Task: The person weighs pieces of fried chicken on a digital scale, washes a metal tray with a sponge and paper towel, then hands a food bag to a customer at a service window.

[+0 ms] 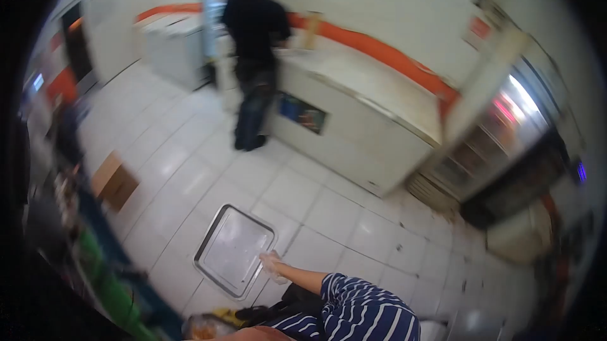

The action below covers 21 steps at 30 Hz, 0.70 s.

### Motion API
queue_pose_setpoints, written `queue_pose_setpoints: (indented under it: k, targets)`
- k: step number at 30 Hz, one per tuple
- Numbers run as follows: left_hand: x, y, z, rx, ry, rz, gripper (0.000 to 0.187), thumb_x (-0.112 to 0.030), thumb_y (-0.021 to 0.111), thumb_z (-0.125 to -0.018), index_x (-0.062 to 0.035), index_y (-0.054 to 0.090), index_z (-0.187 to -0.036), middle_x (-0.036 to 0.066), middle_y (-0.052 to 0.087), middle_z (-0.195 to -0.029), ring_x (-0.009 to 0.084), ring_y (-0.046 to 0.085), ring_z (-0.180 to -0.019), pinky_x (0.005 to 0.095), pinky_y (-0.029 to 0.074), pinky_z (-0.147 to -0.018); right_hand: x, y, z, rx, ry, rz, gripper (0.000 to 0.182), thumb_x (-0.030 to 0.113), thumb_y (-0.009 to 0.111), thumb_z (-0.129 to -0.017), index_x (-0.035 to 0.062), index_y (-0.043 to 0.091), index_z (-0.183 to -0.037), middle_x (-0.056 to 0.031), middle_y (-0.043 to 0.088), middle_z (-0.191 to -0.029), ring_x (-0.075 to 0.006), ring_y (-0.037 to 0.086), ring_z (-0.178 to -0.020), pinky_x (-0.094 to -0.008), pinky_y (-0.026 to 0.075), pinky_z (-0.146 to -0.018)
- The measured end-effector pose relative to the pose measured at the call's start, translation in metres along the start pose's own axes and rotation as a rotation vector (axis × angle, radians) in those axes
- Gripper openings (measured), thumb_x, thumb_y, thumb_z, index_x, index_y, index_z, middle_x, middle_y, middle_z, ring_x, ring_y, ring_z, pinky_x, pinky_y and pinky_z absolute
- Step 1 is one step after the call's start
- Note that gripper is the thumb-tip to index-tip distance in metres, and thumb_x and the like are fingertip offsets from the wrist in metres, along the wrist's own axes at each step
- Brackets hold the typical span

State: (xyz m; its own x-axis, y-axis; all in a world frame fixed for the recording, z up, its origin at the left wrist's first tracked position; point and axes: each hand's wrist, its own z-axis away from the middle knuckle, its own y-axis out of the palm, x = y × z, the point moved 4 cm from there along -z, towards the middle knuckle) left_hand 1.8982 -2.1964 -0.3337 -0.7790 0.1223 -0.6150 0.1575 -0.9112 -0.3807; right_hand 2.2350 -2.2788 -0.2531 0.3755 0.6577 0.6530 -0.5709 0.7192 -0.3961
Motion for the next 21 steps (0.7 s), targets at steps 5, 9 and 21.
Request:
queue_pose_setpoints:
  k: [5,9,21]
  targets:
    - [-0.123,0.057,-0.059,0.042,0.198,-1.042,0.046,-0.039,0.055,-0.074,-0.0031,0.054,-0.102,0.015,0.057,-0.099,0.0301,0.052,-0.095,0.0364,0.042,-0.078,-0.118,-0.248,0.048,-0.344,0.164,-0.602,0.041,0.036,0.050,-0.073,-0.0030,0.056,-0.084,-0.0113,0.054,-0.073,-0.0208,0.051,-0.067,-0.0362,0.041,-0.058]
    - [-0.257,0.049,-0.261,0.030,0.577,-1.672,0.046,-0.040,0.056,-0.073,-0.0024,0.054,-0.101,0.015,0.057,-0.099,0.0299,0.052,-0.096,0.0364,0.042,-0.078,-0.186,-0.342,0.022,-0.850,0.232,-1.053,0.041,0.037,0.049,-0.073,-0.0022,0.055,-0.081,-0.0124,0.053,-0.072,-0.0216,0.050,-0.066,-0.0357,0.040,-0.059]
    - [-0.730,0.581,-0.314,0.655,0.721,-0.652,0.035,-0.029,0.053,-0.075,0.0030,0.055,-0.088,0.011,0.056,-0.067,0.0157,0.051,-0.052,0.0294,0.042,-0.046,-0.400,-0.667,0.134,-1.553,0.091,-1.465,0.016,0.024,0.051,-0.073,0.0092,0.050,-0.077,-0.0001,0.035,-0.057,-0.0093,0.037,-0.047,-0.0233,0.032,-0.042]
